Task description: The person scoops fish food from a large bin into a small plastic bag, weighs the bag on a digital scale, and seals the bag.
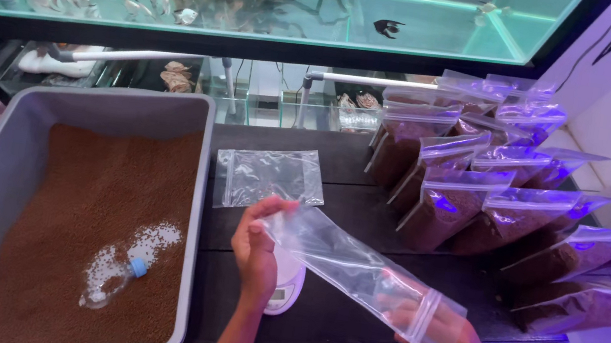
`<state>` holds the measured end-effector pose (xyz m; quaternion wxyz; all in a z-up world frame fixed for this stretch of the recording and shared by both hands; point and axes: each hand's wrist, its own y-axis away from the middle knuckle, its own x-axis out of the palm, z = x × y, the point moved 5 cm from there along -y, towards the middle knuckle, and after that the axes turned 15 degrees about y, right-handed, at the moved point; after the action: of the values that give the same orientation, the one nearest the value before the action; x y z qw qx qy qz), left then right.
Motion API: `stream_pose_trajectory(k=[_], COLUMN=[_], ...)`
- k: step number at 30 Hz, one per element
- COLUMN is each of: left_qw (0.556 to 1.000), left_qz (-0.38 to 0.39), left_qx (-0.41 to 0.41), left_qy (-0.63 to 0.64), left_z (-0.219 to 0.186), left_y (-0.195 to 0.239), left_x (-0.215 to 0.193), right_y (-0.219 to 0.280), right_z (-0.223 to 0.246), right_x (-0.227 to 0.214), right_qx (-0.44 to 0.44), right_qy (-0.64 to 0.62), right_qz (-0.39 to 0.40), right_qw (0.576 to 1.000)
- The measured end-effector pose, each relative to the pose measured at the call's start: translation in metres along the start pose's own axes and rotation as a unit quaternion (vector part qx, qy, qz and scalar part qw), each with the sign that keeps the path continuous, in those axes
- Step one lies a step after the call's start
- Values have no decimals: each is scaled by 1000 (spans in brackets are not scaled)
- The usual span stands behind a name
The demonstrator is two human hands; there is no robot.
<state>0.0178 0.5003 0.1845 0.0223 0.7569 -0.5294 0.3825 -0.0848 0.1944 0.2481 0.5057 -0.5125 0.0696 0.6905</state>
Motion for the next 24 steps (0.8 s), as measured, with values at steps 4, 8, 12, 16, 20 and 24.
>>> stream_pose_trajectory(k=[4,8,12,16,20,24], left_qw=[999,984,970,967,960,960], left_qz=[-13,-58,-42,-20,-56,-46], left_qx=[22,13,-93,-122,-152,-97], left_qy=[42,167,221,223,227,259], left_z=[9,43,69,61,55,44], left_y=[4,9,11,6,4,1], left_x=[0,-22,-42,-38,-39,-34], right_y=[-13,-17,-23,-26,-35,-33], right_z=[31,37,40,41,55,60], right_x=[-1,-2,-8,-4,-2,1], right_qx=[-53,-49,-136,-123,-130,-113], right_qy=[-121,-106,135,126,183,178], right_qz=[-38,7,-65,-26,-67,-128], right_qw=[990,993,979,984,972,969])
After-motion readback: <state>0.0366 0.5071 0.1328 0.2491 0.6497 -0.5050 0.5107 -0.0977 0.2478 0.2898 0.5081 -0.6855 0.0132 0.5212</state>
